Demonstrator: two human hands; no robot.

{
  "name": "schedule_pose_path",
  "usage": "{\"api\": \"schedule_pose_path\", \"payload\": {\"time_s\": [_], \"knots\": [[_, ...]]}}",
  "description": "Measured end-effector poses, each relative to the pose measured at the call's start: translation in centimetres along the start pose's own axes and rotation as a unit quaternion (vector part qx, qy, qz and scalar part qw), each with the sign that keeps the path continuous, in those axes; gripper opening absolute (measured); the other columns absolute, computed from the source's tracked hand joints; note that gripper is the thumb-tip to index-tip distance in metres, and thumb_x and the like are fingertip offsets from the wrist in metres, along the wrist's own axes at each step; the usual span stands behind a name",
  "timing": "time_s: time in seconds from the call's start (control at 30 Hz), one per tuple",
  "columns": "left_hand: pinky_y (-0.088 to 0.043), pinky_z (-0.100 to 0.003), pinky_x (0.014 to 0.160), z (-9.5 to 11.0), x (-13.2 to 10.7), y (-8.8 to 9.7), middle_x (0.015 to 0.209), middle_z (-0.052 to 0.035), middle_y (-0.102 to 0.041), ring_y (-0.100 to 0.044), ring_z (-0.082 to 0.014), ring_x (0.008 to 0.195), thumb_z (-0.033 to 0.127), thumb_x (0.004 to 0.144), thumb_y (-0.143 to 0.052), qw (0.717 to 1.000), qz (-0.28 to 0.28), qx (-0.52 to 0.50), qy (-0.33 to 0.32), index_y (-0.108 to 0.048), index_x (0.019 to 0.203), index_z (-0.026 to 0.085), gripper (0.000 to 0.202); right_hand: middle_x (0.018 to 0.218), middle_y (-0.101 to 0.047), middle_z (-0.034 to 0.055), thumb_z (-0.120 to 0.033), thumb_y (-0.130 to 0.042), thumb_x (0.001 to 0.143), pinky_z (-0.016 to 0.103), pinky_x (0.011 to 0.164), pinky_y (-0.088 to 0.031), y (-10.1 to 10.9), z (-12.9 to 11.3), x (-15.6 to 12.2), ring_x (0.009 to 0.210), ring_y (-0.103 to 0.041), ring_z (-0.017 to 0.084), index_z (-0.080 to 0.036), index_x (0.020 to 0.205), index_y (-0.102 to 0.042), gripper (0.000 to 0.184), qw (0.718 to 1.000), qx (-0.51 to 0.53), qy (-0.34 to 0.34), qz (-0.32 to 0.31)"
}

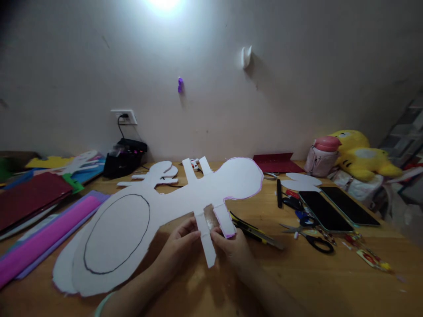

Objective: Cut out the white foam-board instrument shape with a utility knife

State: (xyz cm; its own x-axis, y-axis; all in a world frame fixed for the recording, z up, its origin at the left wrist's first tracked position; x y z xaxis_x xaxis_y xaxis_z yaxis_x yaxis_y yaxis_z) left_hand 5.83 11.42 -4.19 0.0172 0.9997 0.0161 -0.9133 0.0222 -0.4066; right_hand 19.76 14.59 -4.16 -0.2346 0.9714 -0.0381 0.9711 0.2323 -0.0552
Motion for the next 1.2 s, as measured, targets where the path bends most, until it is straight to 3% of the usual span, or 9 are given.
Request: {"api": "schedule_pose_path", "payload": {"time_s": [0.3,0.37,0.47,0.6,0.7,0.87,0.97,1.03,1.2], "knots": [[-0.048,-0.035,0.088,1.4,0.3,1.0,0.096,-0.0077,-0.074,-0.066,-0.0283,0.096,0.032,0.067,-0.079,0.997,0.058,0.029,-0.031,-0.074,0.093,0.017,0.03,0.056,-0.062,0.0025,-0.04,-0.07,0.063,0.03,0.055,-0.046,0.5,0.5,0.8,0.057,-0.055,0.019,-0.019,0.058,-0.063,0.023,0.992,-0.119,0.039,-0.004],[-0.048,-0.035,0.088,1.9,0.5,1.5,0.094,-0.0065,-0.073,-0.066,-0.0279,0.095,0.031,0.067,-0.079,0.995,0.079,0.037,-0.042,-0.073,0.092,0.018,0.029,0.064,-0.068,0.0033,-0.033,-0.066,0.067,0.03,0.059,-0.048,1.2,0.0,1.0,0.062,-0.06,0.02,-0.019,0.068,-0.07,0.014,0.982,-0.172,0.073,-0.005],[-0.048,-0.035,0.09,2.6,0.8,2.1,0.093,-0.0048,-0.073,-0.066,-0.0269,0.096,0.031,0.067,-0.077,0.991,0.107,0.046,-0.06,-0.072,0.091,0.018,0.028,0.08,-0.075,0.0056,-0.024,-0.052,0.071,0.034,0.068,-0.051,1.9,-0.9,0.9,0.073,-0.068,0.024,-0.02,0.084,-0.074,0.026,0.958,-0.255,0.131,-0.002],[-0.048,-0.036,0.09,2.9,1.1,2.6,0.093,-0.0058,-0.074,-0.066,-0.0278,0.096,0.03,0.065,-0.078,0.988,0.125,0.055,-0.07,-0.073,0.089,0.017,0.028,0.076,-0.073,0.0053,-0.022,-0.051,0.072,0.034,0.065,-0.048,2.1,-1.4,0.9,0.069,-0.066,0.024,-0.023,0.072,-0.071,0.02,0.939,-0.306,0.158,-0.003],[-0.048,-0.036,0.092,2.9,1.1,3.1,0.098,-0.0074,-0.075,-0.066,-0.0283,0.1,0.029,0.066,-0.077,0.985,0.143,0.062,-0.078,-0.074,0.094,0.016,0.031,0.074,-0.072,0.0064,-0.026,-0.051,0.078,0.034,0.062,-0.047,2.5,-1.5,1.1,0.067,-0.066,0.024,-0.021,0.078,-0.072,0.021,0.927,-0.343,0.15,0.007],[-0.046,-0.035,0.095,3.6,1.2,4.0,0.106,-0.0089,-0.074,-0.065,-0.0281,0.105,0.028,0.07,-0.074,0.98,0.162,0.071,-0.091,-0.075,0.1,0.016,0.032,0.088,-0.073,0.0108,-0.02,-0.046,0.08,0.038,0.081,-0.048,2.3,-2.2,0.9,0.087,-0.066,0.025,-0.02,0.081,-0.07,0.024,0.91,-0.354,0.215,-0.015],[-0.047,-0.034,0.093,3.8,1.1,4.1,0.105,-0.009,-0.075,-0.065,-0.0285,0.104,0.028,0.069,-0.074,0.981,0.159,0.07,-0.089,-0.075,0.098,0.016,0.032,0.077,-0.068,0.0074,-0.026,-0.058,0.074,0.037,0.077,-0.046,2.2,-1.3,1.1,0.08,-0.061,0.024,-0.023,0.068,-0.066,0.01,0.94,-0.294,0.172,-0.017],[-0.048,-0.033,0.092,3.9,1.0,4.1,0.102,-0.0083,-0.075,-0.065,-0.0282,0.103,0.028,0.068,-0.074,0.981,0.157,0.066,-0.09,-0.075,0.097,0.016,0.032,0.072,-0.064,0.0053,-0.035,-0.066,0.07,0.036,0.07,-0.046,2.3,-0.4,1.5,0.07,-0.056,0.022,-0.023,0.067,-0.063,0.013,0.966,-0.233,0.113,-0.003],[-0.049,-0.035,0.088,2.9,0.6,3.4,0.099,-0.0085,-0.074,-0.066,-0.0292,0.099,0.031,0.068,-0.075,0.987,0.131,0.054,-0.069,-0.075,0.097,0.016,0.032,0.104,-0.069,0.0126,-0.07,-0.064,0.069,0.028,0.048,-0.04,1.1,0.4,1.8,0.055,-0.053,0.014,-0.019,0.113,-0.062,0.068,0.996,-0.082,0.021,-0.031]]}}
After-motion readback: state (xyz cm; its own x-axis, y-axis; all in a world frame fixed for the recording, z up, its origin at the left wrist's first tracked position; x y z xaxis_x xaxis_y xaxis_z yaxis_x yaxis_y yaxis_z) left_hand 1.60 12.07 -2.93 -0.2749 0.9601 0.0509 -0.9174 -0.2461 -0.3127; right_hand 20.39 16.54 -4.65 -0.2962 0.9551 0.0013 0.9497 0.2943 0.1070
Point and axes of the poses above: each hand's wrist, its own x-axis towards the middle knuckle, its own y-axis out of the back of the hand, z = x × y, the point moved 6 cm from there along x, towards the middle knuckle
